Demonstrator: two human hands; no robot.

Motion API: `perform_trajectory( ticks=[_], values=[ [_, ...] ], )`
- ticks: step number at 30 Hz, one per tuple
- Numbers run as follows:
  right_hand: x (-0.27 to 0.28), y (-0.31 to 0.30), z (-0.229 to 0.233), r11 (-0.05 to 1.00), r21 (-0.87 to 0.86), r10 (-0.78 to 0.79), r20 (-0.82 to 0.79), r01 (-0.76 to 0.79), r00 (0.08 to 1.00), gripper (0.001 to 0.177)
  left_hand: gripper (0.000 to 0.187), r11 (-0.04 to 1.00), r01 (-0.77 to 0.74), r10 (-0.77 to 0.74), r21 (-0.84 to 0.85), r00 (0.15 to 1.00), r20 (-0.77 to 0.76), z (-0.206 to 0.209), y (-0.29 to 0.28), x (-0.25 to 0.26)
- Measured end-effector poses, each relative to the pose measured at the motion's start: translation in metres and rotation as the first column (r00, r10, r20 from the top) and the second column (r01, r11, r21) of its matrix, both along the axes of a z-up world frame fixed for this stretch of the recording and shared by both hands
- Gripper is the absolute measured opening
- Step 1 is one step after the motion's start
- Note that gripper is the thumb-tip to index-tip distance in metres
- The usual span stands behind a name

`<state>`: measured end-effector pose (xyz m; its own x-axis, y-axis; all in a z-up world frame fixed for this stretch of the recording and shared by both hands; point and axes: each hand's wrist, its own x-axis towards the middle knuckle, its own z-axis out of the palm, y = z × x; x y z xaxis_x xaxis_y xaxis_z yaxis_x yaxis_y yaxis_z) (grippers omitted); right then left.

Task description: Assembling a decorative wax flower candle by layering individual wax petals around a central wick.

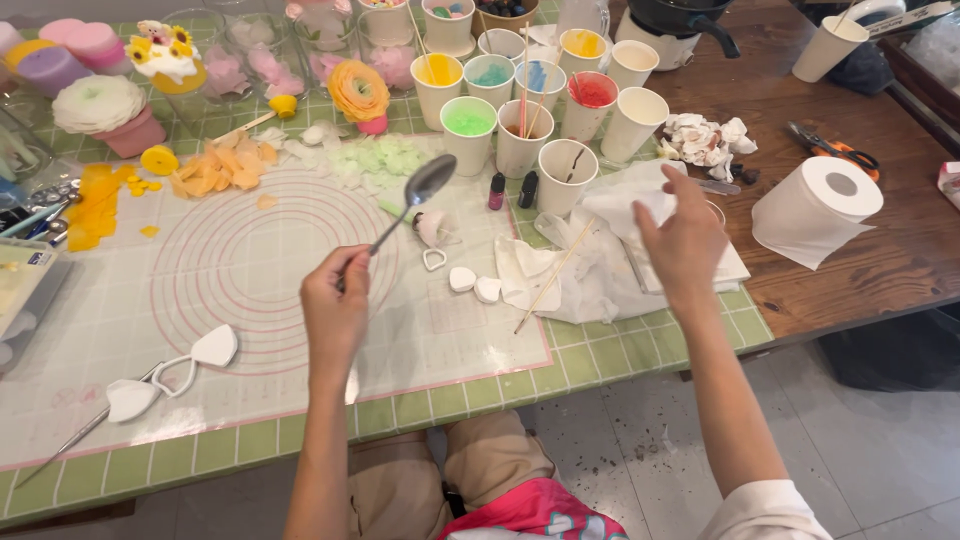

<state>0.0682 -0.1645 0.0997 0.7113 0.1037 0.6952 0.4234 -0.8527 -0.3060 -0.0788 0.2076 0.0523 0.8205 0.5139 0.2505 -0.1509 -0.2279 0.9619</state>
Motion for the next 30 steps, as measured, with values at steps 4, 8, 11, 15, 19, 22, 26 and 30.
perform_trajectory(
  ticks=[4, 8, 11, 15, 19, 22, 26, 30],
  values=[
    [0.009, -0.061, -0.008, 0.989, 0.086, -0.106, -0.116, 0.116, 0.988, 0.019, 0.017, 0.999, 0.003, -0.002, -0.034, 0.999, 0.037, 0.008, 0.008, -0.011],
    [0.007, -0.124, -0.027, 0.956, 0.137, -0.19, -0.38, 0.259, 0.905, 0.035, 0.018, 1.0, -0.008, 0.008, 0.0, 1.0, 0.007, 0.005, 0.004, -0.013],
    [0.009, -0.151, -0.053, 0.889, 0.268, -0.052, -0.748, 0.372, 0.662, 0.05, 0.019, 1.0, 0.007, -0.007, 0.004, 1.0, -0.01, -0.004, -0.004, -0.004],
    [0.015, -0.151, -0.07, 0.719, 0.577, 0.398, -0.799, 0.387, 0.451, 0.055, 0.018, 1.0, 0.025, -0.025, -0.001, 1.0, -0.002, -0.004, -0.015, 0.002],
    [0.032, -0.158, -0.095, 0.533, 0.75, 0.66, -0.658, 0.392, 0.362, 0.048, 0.018, 1.0, 0.009, -0.009, -0.014, 1.0, -0.026, 0.006, -0.021, -0.003],
    [0.037, -0.162, -0.103, 0.432, 0.822, 0.763, -0.553, 0.372, 0.337, 0.043, 0.018, 0.998, -0.018, 0.016, -0.054, 0.999, -0.045, 0.007, -0.013, -0.01],
    [0.034, -0.155, -0.094, 0.431, 0.807, 0.711, -0.58, 0.404, 0.399, 0.041, 0.018, 0.998, -0.034, 0.033, -0.05, 0.999, -0.031, 0.001, -0.001, -0.013],
    [0.036, -0.153, -0.091, 0.449, 0.779, 0.639, -0.622, 0.437, 0.452, 0.038, 0.018, 0.998, -0.039, 0.038, -0.046, 0.999, -0.007, -0.005, 0.003, -0.014]
  ],
)
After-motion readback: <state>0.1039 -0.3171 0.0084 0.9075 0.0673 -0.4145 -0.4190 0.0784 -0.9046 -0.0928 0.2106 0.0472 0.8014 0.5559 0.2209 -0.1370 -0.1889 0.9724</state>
